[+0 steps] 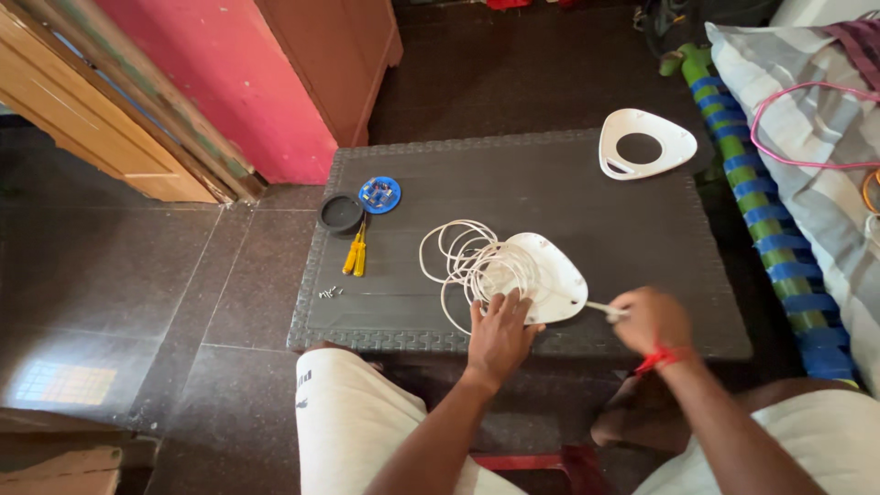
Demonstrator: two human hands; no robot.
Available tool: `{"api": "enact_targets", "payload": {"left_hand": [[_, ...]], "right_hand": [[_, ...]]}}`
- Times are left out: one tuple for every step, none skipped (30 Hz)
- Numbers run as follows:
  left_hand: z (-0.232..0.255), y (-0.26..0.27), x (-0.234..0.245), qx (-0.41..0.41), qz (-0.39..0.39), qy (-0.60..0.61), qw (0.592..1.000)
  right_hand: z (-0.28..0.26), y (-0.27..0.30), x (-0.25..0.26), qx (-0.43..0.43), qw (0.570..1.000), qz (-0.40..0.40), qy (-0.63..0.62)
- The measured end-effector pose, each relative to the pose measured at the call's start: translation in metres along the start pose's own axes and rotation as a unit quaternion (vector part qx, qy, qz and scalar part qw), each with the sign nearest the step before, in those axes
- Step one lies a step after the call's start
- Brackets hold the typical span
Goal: The person assembles a white extension cord reel by threading the power cord through the plastic housing and securing the components with a yellow screwdriver.
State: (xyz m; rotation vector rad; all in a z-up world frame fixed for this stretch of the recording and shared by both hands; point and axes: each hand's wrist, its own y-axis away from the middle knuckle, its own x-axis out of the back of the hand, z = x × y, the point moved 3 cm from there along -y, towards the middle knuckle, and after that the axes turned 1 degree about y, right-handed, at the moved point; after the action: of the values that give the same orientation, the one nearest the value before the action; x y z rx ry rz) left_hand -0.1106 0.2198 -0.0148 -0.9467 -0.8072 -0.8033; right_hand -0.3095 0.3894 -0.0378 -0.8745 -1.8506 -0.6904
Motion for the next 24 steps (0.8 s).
{"api": "enact_targets", "payload": {"left_hand": [[0.001,0.001,-0.002,-0.005,0.003,0.004,1.0],[0.001,0.004,-0.005,-0.015,0.006,0.0,1.0],[-0.001,0.006,-0.006,-0.025,0.009,-0.004,1.0],[-0.003,0.003,-0.007,-0.036,0.016,-0.009,0.999],[-0.003,0.003,-0.008,-0.033,0.014,0.017,0.999],[-0.004,0.004,-0.008,-0.03,0.014,0.041,0.999],[-0.006,0.003,-0.007,-0.027,0.014,0.064,0.997],[-0.008,0.003,-0.007,-0.002,0.02,0.101,0.995],[-0.011,0.001,-0.007,0.023,0.026,0.138,0.99],[-0.015,-0.001,-0.007,0.047,0.033,0.174,0.983],[-0.019,-0.006,-0.007,0.075,0.048,0.233,0.968],[-0.025,-0.013,-0.006,0.102,0.063,0.29,0.949],[-0.029,-0.019,-0.005,0.128,0.078,0.346,0.926],[-0.032,-0.021,0.002,0.112,0.129,0.363,0.916],[-0.039,-0.022,0.012,0.095,0.18,0.378,0.903],[-0.046,-0.023,0.022,0.077,0.229,0.394,0.887],[-0.059,-0.024,0.026,0.153,0.226,0.453,0.849],[-0.075,-0.022,0.029,0.228,0.219,0.507,0.802],[-0.092,-0.02,0.035,0.25,0.233,0.468,0.815],[-0.11,-0.016,0.041,0.272,0.246,0.427,0.827],[-0.125,-0.01,0.044,0.3,0.223,0.337,0.864],[-0.138,-0.006,0.045,0.322,0.199,0.242,0.893],[-0.141,0.002,0.044,0.314,0.182,0.173,0.915],[-0.139,0.011,0.044,0.305,0.166,0.103,0.932]], "right_hand": [[0.019,-0.004,0.007,-0.039,0.999,0.012,0.004],[0.037,-0.007,0.013,-0.039,0.998,0.052,0.014],[0.051,-0.008,0.017,-0.039,0.995,0.093,0.024],[0.061,-0.012,0.017,-0.055,0.994,0.082,0.035],[0.069,-0.012,0.018,-0.071,0.994,0.072,0.046],[0.072,-0.015,0.017,-0.084,0.993,0.062,0.055],[0.07,-0.017,0.018,-0.076,0.991,0.082,0.07],[0.066,-0.015,0.015,-0.069,0.989,0.097,0.086],[0.06,-0.013,0.012,-0.062,0.987,0.112,0.102],[0.05,-0.013,0.004,-0.033,0.99,0.11,0.077],[0.039,-0.012,-0.005,-0.005,0.993,0.107,0.052],[0.032,-0.013,-0.01,0.024,0.994,0.105,0.027],[0.024,-0.012,-0.015,0.08,0.988,0.134,0.011],[0.013,-0.01,-0.024,0.136,0.977,0.163,-0.006],[0.006,-0.009,-0.027,0.19,0.963,0.192,-0.023],[0.006,-0.009,-0.028,0.17,0.966,0.192,-0.033],[0.005,-0.007,-0.029,0.15,0.969,0.192,-0.043],[0.005,-0.004,-0.028,0.129,0.972,0.191,-0.054],[0.007,-0.006,-0.024,0.094,0.979,0.174,-0.046],[0.008,-0.009,-0.02,0.057,0.986,0.155,-0.037],[0.01,-0.008,-0.016,0.021,0.99,0.136,-0.029],[0.008,-0.007,-0.012,0.021,0.99,0.135,-0.015],[0.007,-0.004,-0.008,0.022,0.991,0.135,-0.001],[0.005,-0.005,-0.004,0.024,0.99,0.135,0.013]]}}
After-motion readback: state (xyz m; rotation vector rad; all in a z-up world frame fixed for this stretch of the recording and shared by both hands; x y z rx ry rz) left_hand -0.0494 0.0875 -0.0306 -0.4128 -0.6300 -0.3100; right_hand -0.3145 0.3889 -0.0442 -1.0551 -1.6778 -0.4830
